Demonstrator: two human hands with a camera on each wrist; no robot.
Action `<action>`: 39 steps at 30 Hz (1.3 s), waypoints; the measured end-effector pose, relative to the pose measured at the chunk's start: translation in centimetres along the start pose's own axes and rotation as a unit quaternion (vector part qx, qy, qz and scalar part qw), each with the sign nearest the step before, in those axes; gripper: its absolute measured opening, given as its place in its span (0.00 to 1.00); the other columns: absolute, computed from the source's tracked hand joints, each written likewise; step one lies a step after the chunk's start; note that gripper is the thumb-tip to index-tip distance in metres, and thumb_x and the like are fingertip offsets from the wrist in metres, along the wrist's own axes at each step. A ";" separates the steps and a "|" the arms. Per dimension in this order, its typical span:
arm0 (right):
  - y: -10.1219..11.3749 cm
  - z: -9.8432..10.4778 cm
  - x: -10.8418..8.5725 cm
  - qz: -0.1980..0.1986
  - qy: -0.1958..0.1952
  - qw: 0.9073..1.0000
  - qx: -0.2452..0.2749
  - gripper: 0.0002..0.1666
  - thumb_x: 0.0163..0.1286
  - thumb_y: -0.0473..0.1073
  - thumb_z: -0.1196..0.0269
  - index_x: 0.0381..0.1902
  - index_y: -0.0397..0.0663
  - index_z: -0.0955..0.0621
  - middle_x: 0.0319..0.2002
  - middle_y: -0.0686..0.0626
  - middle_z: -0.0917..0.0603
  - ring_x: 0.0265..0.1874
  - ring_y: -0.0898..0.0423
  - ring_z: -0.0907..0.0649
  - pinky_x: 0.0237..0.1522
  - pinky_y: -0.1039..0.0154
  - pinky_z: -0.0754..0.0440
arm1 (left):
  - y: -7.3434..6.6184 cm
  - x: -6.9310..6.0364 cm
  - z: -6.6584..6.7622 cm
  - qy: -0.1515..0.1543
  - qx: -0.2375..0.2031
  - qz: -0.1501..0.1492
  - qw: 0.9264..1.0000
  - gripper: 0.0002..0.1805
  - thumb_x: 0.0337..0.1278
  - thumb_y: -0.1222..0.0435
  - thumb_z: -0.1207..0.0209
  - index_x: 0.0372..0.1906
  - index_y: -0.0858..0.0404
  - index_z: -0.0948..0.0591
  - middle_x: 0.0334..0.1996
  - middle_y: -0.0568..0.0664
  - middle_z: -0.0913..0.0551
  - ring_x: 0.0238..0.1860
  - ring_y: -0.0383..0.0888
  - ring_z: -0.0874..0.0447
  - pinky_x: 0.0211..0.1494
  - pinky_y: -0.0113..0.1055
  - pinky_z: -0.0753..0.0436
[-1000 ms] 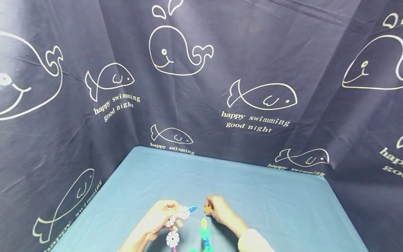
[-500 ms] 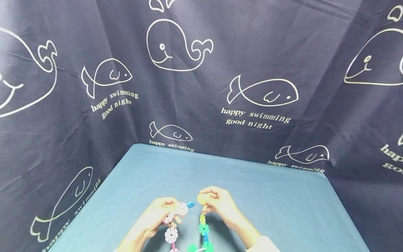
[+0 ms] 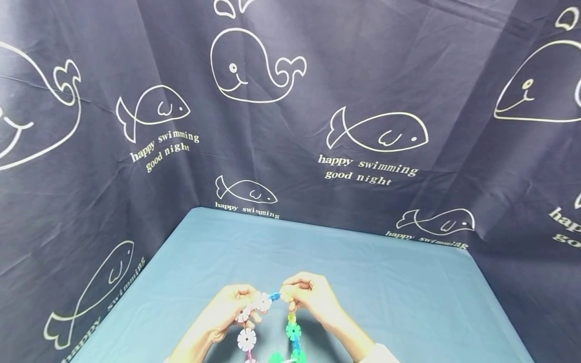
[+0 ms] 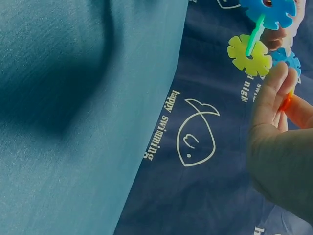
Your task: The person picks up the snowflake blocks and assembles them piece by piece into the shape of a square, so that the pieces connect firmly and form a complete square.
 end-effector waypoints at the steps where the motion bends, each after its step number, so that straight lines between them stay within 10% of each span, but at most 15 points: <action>1: 0.0 0.0 0.0 -0.002 0.000 1.000 -0.002 0.17 0.72 0.33 0.37 0.50 0.20 0.23 0.30 0.47 0.14 0.22 0.58 0.16 0.31 0.59 0.13 | 0.0 0.0 0.0 0.000 0.001 -0.001 1.000 0.09 0.67 0.68 0.42 0.39 0.73 0.18 0.29 0.56 0.13 0.24 0.42 0.14 0.25 0.30 0.17; 23: 0.2 -0.5 -0.6 0.009 -0.001 0.999 -0.042 0.15 0.71 0.32 0.37 0.47 0.21 0.21 0.30 0.34 0.16 0.22 0.57 0.14 0.32 0.55 0.12 | 0.2 0.0 -1.2 -0.012 -0.018 -0.007 1.000 0.09 0.68 0.72 0.45 0.38 0.78 0.20 0.25 0.56 0.15 0.20 0.39 0.18 0.22 0.28 0.20; 30: 0.7 0.5 -0.9 0.026 -0.099 0.987 -0.123 0.14 0.74 0.39 0.38 0.50 0.33 0.18 0.34 0.40 0.14 0.26 0.54 0.16 0.29 0.62 0.16 | 0.1 0.3 -1.1 -0.011 -0.016 -0.012 1.000 0.10 0.68 0.69 0.42 0.40 0.76 0.19 0.27 0.57 0.13 0.23 0.42 0.15 0.25 0.31 0.16; 34: -0.3 1.5 -1.7 -0.048 -0.127 0.983 -0.125 0.19 0.80 0.48 0.45 0.51 0.36 0.19 0.36 0.44 0.15 0.31 0.51 0.18 0.31 0.61 0.18 | -0.1 0.3 -0.6 -0.015 -0.012 -0.023 1.000 0.10 0.68 0.68 0.41 0.40 0.75 0.18 0.30 0.57 0.13 0.25 0.43 0.13 0.28 0.33 0.14; 39: -2.4 0.8 -3.1 -0.154 0.007 0.988 -0.007 0.27 0.82 0.52 0.51 0.53 0.31 0.22 0.35 0.50 0.17 0.32 0.57 0.21 0.35 0.63 0.19 | -0.4 0.1 0.0 -0.021 -0.013 -0.034 0.999 0.10 0.70 0.68 0.43 0.41 0.75 0.20 0.31 0.58 0.13 0.27 0.43 0.13 0.30 0.35 0.13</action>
Point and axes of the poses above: each hand's wrist, its own x-axis towards the middle knuckle, its own z-axis out of the back of the hand, y = z × x, the point moved 5 cm from there along x, towards the middle knuckle
